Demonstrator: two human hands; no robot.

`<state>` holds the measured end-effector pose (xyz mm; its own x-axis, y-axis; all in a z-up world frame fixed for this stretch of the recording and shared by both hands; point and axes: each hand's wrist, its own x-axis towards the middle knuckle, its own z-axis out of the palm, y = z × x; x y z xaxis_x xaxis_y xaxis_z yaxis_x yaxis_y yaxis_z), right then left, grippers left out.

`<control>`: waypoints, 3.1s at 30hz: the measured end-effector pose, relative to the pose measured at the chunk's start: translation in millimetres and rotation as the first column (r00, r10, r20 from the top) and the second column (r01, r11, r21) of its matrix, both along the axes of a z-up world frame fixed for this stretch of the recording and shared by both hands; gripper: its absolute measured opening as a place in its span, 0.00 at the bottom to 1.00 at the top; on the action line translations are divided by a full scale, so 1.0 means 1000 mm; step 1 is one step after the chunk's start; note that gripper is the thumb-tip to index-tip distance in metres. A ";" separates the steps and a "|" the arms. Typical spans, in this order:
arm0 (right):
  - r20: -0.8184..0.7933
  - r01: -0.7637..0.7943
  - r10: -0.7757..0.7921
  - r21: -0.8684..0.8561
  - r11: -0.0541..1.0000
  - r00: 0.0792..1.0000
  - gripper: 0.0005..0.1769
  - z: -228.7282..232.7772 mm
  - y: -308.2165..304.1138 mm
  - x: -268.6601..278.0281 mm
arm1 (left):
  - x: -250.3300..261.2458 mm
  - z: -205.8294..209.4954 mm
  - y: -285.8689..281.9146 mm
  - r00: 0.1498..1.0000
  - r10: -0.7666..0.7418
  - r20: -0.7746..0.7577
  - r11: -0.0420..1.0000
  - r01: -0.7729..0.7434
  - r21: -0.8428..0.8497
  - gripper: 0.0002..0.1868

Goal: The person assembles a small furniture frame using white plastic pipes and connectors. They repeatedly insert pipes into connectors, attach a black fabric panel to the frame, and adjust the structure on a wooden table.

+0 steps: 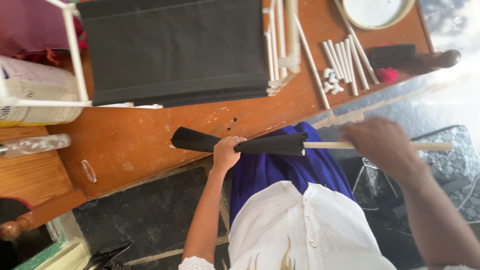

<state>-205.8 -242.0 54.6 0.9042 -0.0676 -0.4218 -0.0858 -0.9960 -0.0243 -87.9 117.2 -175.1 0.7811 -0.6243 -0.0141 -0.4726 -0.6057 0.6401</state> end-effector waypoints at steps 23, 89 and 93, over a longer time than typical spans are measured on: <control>-0.029 0.624 -0.678 0.420 0.659 0.735 0.21 -0.322 -0.342 -0.174 | -0.094 -0.104 -0.128 0.651 0.716 -0.251 0.697 -0.686 0.210 0.23; -0.263 0.641 -0.594 0.158 0.751 0.760 0.11 -0.394 -0.231 -0.285 | 0.007 0.241 -0.209 0.719 0.682 -0.132 0.149 -0.313 -0.938 0.29; -0.273 0.662 -0.612 0.160 0.732 0.742 0.14 -0.386 -0.243 -0.269 | -0.008 0.297 -0.169 0.696 0.712 -0.094 0.099 -0.232 -0.968 0.22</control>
